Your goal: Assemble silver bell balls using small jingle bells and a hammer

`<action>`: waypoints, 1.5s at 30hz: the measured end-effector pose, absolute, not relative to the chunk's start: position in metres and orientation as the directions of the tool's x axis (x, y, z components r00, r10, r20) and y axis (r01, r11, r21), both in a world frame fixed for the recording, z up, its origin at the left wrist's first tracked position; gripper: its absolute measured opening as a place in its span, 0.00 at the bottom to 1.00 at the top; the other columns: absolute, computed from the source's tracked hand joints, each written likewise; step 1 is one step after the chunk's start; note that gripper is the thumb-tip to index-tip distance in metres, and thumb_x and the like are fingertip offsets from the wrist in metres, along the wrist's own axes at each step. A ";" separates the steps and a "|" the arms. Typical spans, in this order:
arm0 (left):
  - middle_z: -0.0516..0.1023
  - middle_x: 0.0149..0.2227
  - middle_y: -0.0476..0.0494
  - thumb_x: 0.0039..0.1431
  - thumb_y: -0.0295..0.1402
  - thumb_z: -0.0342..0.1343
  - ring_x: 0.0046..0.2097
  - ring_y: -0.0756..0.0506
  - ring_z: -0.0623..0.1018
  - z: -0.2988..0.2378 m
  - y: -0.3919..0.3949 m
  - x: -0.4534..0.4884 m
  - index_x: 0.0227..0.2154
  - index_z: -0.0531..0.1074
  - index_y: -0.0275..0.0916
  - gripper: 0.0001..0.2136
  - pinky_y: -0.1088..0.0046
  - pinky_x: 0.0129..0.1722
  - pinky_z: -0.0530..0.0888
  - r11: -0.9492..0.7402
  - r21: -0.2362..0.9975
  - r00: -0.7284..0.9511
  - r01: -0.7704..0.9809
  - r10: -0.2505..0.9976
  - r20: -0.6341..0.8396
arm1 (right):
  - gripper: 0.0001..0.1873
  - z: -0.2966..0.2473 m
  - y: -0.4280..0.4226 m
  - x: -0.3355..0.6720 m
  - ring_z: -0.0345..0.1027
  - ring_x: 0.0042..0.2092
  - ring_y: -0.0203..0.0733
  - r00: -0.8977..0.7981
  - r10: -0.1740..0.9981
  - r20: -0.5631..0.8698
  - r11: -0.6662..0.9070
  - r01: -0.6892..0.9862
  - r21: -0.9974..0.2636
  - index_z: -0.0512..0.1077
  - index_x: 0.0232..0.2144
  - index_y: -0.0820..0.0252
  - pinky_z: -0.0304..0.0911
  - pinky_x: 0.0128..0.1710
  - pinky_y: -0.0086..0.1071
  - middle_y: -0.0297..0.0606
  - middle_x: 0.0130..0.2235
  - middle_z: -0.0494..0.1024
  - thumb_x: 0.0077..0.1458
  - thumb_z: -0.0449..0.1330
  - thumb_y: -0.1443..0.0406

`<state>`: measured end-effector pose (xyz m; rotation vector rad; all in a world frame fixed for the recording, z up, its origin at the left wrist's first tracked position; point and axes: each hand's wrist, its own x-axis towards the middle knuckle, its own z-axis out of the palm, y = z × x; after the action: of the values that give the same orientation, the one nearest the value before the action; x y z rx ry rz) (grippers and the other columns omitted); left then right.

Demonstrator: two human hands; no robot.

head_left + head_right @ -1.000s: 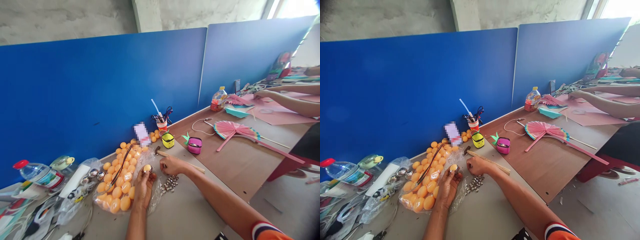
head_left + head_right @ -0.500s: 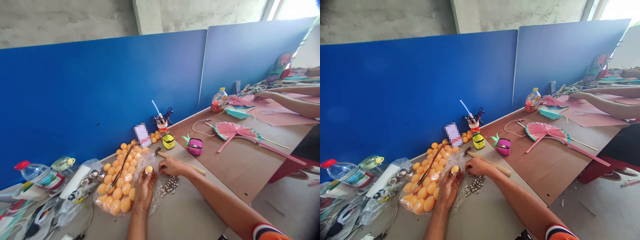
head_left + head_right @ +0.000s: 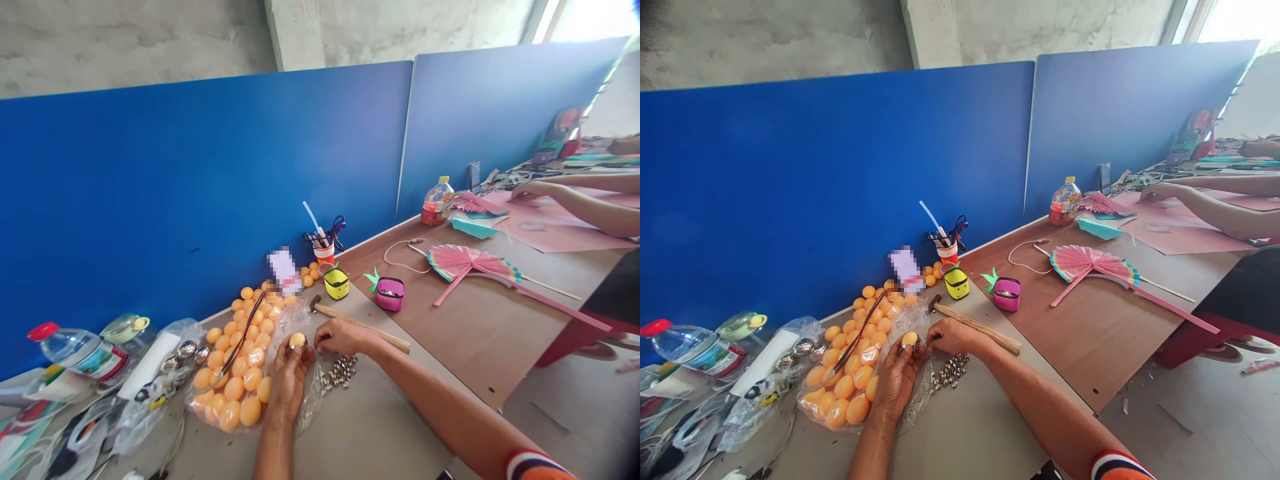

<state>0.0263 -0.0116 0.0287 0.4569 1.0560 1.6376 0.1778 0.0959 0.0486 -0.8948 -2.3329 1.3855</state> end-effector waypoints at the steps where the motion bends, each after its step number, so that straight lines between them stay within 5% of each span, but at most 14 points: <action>1: 0.80 0.37 0.47 0.36 0.38 0.77 0.36 0.46 0.80 0.028 -0.011 0.026 0.38 0.76 0.40 0.24 0.66 0.44 0.75 -0.026 0.821 -0.346 -0.570 0.914 -0.211 | 0.07 0.051 0.095 0.178 0.65 0.30 0.34 -0.762 0.644 -0.074 0.291 0.332 -0.897 0.79 0.28 0.61 0.60 0.31 0.27 0.32 0.29 0.79 0.48 0.61 0.73; 9: 0.80 0.38 0.46 0.37 0.38 0.76 0.35 0.45 0.79 0.024 -0.010 0.025 0.38 0.77 0.42 0.23 0.66 0.41 0.75 -0.027 0.841 -0.352 -0.540 0.915 -0.197 | 0.04 0.050 0.091 0.169 0.58 0.23 0.31 -0.710 0.702 -0.050 -0.063 0.008 -0.998 0.71 0.31 0.61 0.54 0.24 0.25 0.30 0.24 0.75 0.48 0.61 0.71; 17: 0.80 0.38 0.46 0.39 0.39 0.75 0.35 0.46 0.78 0.026 -0.010 0.027 0.37 0.78 0.42 0.20 0.67 0.40 0.75 -0.030 0.865 -0.341 -0.502 0.925 -0.165 | 0.05 0.046 0.081 0.157 0.55 0.25 0.31 -0.668 0.744 0.003 0.011 0.008 -1.000 0.71 0.27 0.62 0.54 0.29 0.27 0.25 0.22 0.67 0.49 0.62 0.74; 45: 0.78 0.40 0.45 0.44 0.39 0.72 0.41 0.43 0.79 0.017 -0.009 0.026 0.39 0.75 0.41 0.20 0.63 0.45 0.76 -0.086 0.912 -0.362 -0.401 0.929 -0.072 | 0.05 0.038 0.076 0.148 0.62 0.27 0.33 -0.672 0.739 -0.041 -0.068 -0.014 -0.998 0.70 0.24 0.61 0.59 0.30 0.27 0.29 0.23 0.71 0.46 0.61 0.74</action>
<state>0.0256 -0.0093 0.0169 0.6873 1.1349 1.6537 0.1482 0.0757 0.0380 -0.7807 -1.6675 1.7961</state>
